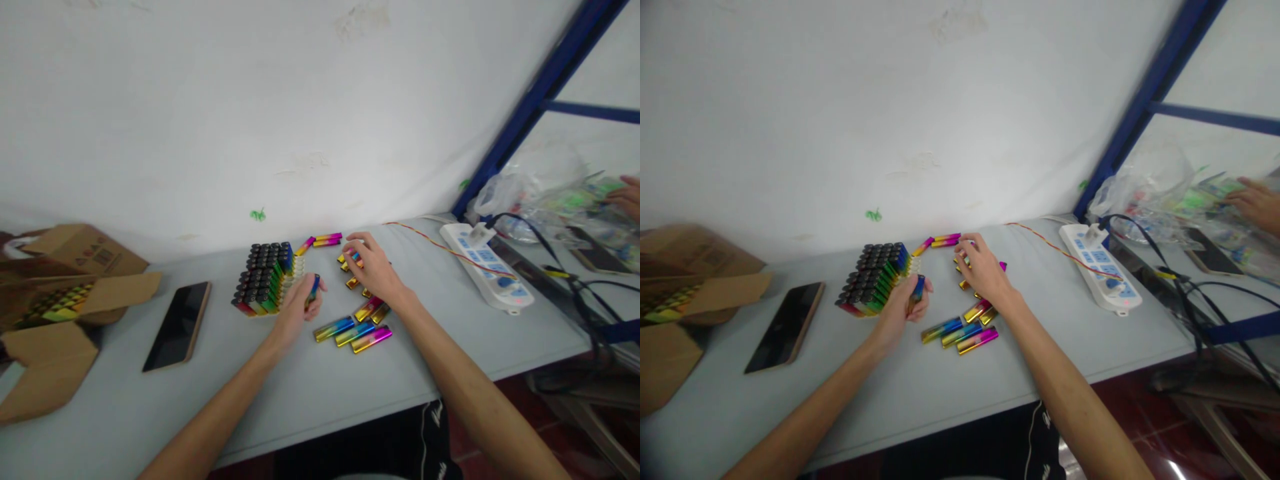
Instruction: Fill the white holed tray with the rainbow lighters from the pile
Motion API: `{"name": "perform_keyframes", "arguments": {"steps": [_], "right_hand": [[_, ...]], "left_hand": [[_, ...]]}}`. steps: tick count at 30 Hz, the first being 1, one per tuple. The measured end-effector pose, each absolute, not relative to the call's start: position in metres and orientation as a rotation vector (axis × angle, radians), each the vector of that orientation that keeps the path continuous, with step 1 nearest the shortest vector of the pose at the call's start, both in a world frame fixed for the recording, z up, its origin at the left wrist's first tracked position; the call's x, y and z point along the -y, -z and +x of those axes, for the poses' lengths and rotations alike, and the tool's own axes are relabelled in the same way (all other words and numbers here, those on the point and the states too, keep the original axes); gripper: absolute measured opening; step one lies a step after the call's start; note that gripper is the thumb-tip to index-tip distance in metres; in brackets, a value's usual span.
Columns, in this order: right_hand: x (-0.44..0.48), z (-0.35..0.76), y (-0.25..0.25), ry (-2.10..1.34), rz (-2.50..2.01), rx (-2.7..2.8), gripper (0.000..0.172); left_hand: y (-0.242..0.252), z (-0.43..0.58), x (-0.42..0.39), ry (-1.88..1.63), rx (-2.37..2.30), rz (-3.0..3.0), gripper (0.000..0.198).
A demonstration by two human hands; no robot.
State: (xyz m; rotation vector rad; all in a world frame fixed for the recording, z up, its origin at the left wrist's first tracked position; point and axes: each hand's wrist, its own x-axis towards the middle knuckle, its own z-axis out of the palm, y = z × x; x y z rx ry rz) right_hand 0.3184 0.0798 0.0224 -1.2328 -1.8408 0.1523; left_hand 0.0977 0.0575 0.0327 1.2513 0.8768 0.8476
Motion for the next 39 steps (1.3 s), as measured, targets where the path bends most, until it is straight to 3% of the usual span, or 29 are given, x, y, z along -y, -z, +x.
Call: {"name": "perform_keyframes", "arguments": {"steps": [3,18,25,32,39], "right_hand": [[-0.080,0.318,-0.020,-0.156,-1.248,1.856,0.009],[-0.080,0.314,-0.016,-0.173,-1.255,1.900,0.010],[-0.081,0.314,-0.015,-0.158,-1.244,1.898,0.008],[-0.079,0.313,-0.019,-0.162,-1.230,1.907,0.009],[-0.078,0.312,-0.020,-0.172,-1.288,1.891,0.009]], "left_hand": [[-0.036,0.096,-0.061,-0.813,-0.844,1.076,0.054],[-0.043,0.093,-0.058,-0.741,-0.871,0.917,0.036],[-0.048,0.093,-0.058,-0.848,-0.851,0.910,0.047],[-0.076,0.080,-0.057,-1.324,-0.827,1.384,0.033],[-0.085,0.043,-0.083,-1.398,-1.068,2.029,0.023]]}}
